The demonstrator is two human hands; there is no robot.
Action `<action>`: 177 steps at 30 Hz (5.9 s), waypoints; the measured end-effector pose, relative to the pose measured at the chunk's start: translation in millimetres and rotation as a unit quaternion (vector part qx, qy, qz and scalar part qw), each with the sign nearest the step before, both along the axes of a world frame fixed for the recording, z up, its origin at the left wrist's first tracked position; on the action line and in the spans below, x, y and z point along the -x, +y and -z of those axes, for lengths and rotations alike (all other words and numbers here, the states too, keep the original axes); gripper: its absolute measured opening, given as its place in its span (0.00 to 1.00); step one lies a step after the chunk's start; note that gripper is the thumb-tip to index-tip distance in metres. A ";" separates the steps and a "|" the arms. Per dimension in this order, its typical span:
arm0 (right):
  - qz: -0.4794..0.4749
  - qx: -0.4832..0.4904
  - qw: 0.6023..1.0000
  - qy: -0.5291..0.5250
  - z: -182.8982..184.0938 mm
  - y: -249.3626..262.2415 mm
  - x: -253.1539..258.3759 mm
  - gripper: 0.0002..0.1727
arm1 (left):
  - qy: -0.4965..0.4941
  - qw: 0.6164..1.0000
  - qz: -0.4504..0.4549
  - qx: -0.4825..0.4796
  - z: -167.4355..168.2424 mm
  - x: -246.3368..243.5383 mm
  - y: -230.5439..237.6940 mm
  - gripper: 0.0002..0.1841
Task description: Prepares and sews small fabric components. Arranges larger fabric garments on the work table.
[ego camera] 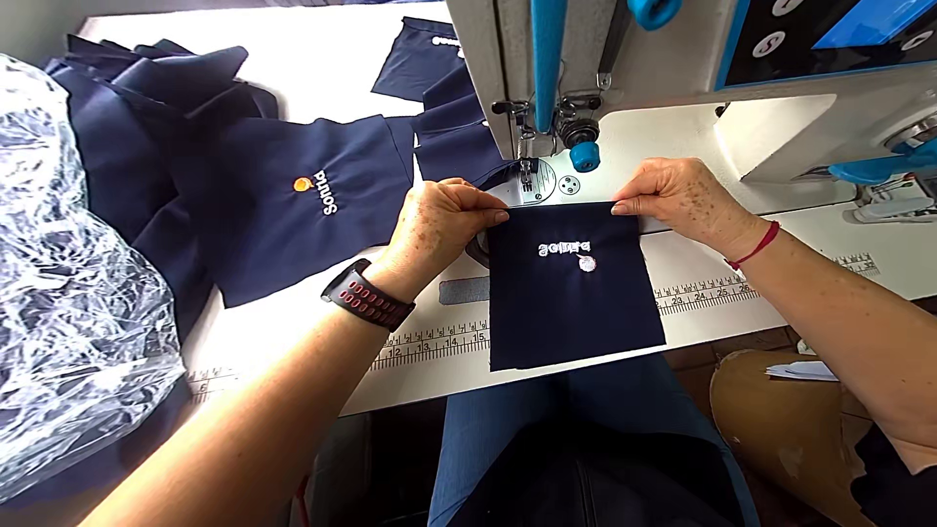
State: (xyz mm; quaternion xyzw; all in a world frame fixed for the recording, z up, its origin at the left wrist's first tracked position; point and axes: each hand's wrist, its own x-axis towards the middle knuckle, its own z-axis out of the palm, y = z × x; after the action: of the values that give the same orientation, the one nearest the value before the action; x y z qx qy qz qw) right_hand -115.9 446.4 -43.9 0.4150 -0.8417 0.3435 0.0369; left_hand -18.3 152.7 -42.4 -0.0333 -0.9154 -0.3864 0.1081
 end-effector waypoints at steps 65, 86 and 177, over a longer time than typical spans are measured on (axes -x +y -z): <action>-0.105 -0.042 0.962 0.248 30.0 -53.0 -26.2 0.33 | 0.117 0.955 0.103 0.251 39.0 -43.3 36.0 0.39; -0.074 -0.054 0.974 0.208 13.3 -30.8 -28.1 0.34 | 0.113 0.957 0.149 0.222 31.7 -10.8 12.3 0.36; -0.082 -0.137 0.977 0.141 22.0 17.7 -106.6 0.67 | 0.146 0.908 0.312 0.239 32.6 -58.4 4.3 0.54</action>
State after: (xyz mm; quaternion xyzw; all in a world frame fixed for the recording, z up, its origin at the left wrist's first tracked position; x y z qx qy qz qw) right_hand -9.3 464.1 -65.9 0.5283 -0.8299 0.1651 0.0698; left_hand 40.1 157.1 -75.0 -0.3987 -0.8970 -0.1605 0.1033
